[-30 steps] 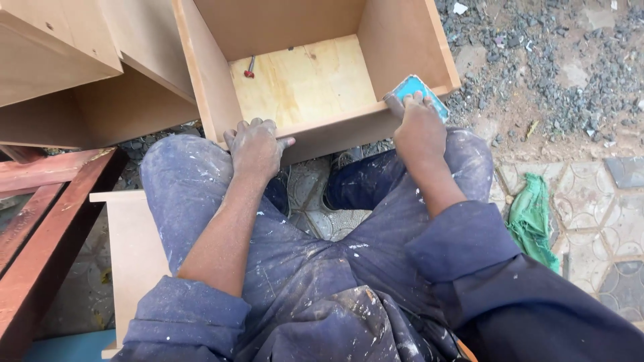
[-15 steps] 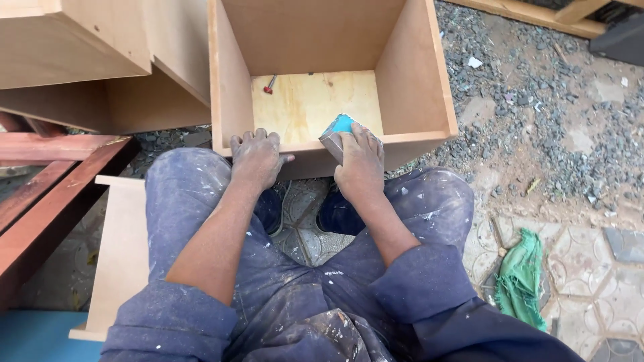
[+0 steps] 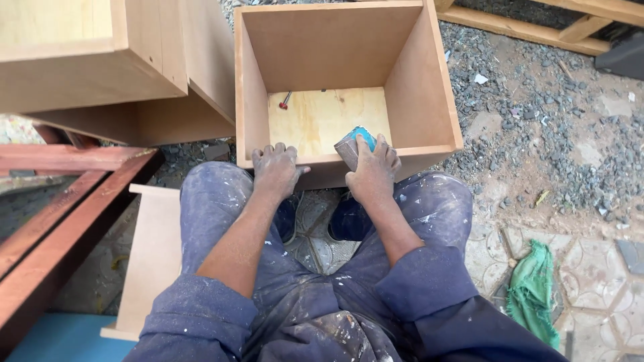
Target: Sanding the edges and interior of a wooden box using a sanding block to smooth the surfaces.
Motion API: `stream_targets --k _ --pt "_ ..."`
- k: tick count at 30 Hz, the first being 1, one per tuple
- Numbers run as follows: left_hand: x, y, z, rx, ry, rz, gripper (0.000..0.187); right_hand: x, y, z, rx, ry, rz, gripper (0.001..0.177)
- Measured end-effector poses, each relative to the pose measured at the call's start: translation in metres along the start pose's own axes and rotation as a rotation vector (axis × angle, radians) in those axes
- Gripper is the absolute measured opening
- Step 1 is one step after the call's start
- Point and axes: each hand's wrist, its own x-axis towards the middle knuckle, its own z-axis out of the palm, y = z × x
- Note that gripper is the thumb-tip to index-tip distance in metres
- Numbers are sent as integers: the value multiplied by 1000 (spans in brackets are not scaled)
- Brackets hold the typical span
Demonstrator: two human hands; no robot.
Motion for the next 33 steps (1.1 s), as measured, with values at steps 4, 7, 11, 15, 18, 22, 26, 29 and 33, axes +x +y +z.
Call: stream_targets --k 4,7,11,15,18,22,26,29,33 --pt "-2 -3 -5 -20 -23 32 42 4 13 -8 11 40 56 85" --pt "1 -9 -8 -110 -43 41 43 2 30 -17 24 93 152 87" --pt "2 -3 -21 -282 -115 -30 47 -8 42 -38 308 158 303 94" --pt "6 -6 -13 -365 -119 -28 54 -12 45 -28 500 95 338 99" --pt "9 -13 -1 -393 -88 -24 52 -7 50 -14 465 78 286 100" --pt "-3 -14 16 -418 32 -72 46 -14 57 -14 487 215 268 88" --pt "-34 -4 -1 -497 136 -71 47 -38 18 7 432 334 104 76" --pt "-33 -6 2 -527 184 -33 48 -55 -30 30 428 217 -51 77" --pt "-30 -20 18 -488 202 67 44 -48 -29 43 285 180 -140 76"
